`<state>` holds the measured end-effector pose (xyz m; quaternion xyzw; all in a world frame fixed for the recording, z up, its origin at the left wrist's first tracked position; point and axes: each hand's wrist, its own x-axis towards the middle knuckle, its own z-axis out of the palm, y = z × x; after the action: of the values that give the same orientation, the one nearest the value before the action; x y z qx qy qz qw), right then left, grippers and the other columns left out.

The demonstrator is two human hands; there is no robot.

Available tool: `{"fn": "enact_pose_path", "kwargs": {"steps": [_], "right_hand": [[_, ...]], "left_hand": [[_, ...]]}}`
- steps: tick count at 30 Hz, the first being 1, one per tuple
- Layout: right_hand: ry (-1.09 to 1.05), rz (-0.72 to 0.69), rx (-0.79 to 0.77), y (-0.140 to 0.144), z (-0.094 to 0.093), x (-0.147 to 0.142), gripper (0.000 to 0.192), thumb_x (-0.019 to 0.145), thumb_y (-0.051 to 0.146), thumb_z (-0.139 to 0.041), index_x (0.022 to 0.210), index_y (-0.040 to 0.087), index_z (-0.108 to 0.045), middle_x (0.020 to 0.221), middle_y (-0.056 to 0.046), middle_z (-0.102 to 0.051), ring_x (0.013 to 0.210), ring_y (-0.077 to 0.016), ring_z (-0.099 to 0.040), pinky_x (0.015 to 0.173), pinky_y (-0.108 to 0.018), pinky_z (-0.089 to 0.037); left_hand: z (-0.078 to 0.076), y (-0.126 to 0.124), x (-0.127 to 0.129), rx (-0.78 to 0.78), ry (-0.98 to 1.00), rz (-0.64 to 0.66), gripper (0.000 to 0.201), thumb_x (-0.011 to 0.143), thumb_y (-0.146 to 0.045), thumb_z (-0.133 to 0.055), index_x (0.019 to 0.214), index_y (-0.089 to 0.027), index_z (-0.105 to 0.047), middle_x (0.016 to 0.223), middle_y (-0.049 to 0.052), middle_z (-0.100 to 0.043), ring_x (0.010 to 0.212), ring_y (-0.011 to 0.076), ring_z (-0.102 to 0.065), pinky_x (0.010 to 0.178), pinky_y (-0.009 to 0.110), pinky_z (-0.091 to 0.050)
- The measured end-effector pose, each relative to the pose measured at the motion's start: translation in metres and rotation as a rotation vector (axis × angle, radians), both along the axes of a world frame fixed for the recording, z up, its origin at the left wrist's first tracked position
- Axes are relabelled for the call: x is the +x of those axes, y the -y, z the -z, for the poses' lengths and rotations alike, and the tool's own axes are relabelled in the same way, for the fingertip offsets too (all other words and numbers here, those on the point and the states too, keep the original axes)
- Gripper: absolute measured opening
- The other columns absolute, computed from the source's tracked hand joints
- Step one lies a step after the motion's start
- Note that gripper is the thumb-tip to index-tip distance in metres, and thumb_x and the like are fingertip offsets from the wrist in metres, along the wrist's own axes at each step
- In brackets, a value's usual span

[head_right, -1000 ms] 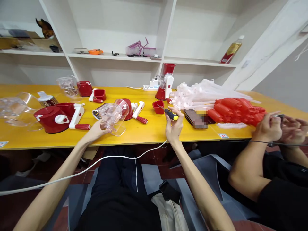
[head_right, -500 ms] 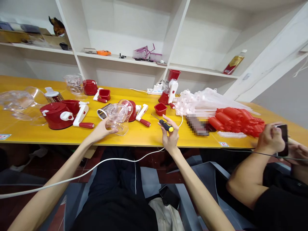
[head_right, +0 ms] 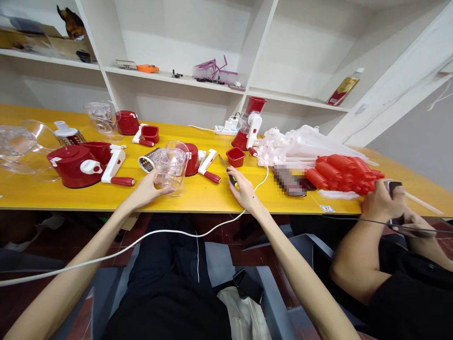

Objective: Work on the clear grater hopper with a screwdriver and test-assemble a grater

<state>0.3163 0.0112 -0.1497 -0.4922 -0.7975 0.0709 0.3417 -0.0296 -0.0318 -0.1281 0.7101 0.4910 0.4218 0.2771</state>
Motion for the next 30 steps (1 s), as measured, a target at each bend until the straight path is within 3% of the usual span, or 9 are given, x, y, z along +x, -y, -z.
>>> {"fn": "enact_pose_path", "kwargs": {"steps": [4, 10, 16, 25, 30], "right_hand": [[0.081, -0.039, -0.071, -0.009, 0.008, 0.004, 0.070, 0.087, 0.061, -0.036, 0.122, 0.004, -0.055, 0.125, -0.009, -0.053, 0.133, 0.0050, -0.044, 0.129, -0.020, -0.044], [0.128, -0.020, -0.111, -0.013, 0.015, 0.007, 0.070, 0.087, 0.062, -0.035, 0.123, 0.004, -0.055, 0.122, -0.009, -0.054, 0.130, 0.0055, -0.044, 0.127, -0.018, -0.045], [0.141, 0.012, -0.108, -0.012, 0.016, 0.008, 0.072, 0.087, 0.062, -0.036, 0.126, 0.005, -0.054, 0.126, -0.009, -0.052, 0.133, 0.0043, -0.043, 0.130, -0.021, -0.043], [0.123, 0.037, -0.022, -0.005, 0.011, 0.003, 0.076, 0.085, 0.063, -0.039, 0.137, 0.008, -0.047, 0.137, -0.010, -0.045, 0.139, 0.0014, -0.039, 0.133, -0.025, -0.041], [0.036, 0.074, 0.055, 0.005, 0.000, 0.002, 0.079, 0.085, 0.065, -0.039, 0.138, 0.007, -0.045, 0.137, -0.011, -0.044, 0.137, 0.0010, -0.039, 0.131, -0.025, -0.042]], "left_hand": [[0.000, 0.001, 0.000, 0.005, -0.009, -0.001, 0.066, 0.073, -0.052, -0.078, 0.124, -0.015, -0.057, 0.138, 0.016, -0.062, 0.131, 0.0358, -0.057, 0.112, 0.049, -0.043], [0.008, -0.004, -0.002, 0.033, -0.077, 0.056, 0.073, 0.076, -0.052, -0.078, 0.135, -0.018, -0.053, 0.138, 0.014, -0.063, 0.124, 0.0324, -0.063, 0.109, 0.045, -0.047], [0.015, -0.007, -0.003, 0.094, -0.204, 0.087, 0.075, 0.082, -0.053, -0.074, 0.142, -0.015, -0.051, 0.147, 0.017, -0.056, 0.137, 0.0353, -0.054, 0.116, 0.047, -0.041], [0.014, -0.002, -0.001, 0.124, -0.276, 0.072, 0.080, 0.083, -0.055, -0.073, 0.147, -0.014, -0.046, 0.146, 0.019, -0.057, 0.136, 0.0356, -0.055, 0.116, 0.046, -0.042], [0.000, 0.019, -0.025, 0.167, -0.307, 0.035, 0.080, 0.085, -0.041, -0.069, 0.151, -0.010, -0.036, 0.154, 0.023, -0.046, 0.140, 0.0336, -0.051, 0.119, 0.049, -0.040]]}}
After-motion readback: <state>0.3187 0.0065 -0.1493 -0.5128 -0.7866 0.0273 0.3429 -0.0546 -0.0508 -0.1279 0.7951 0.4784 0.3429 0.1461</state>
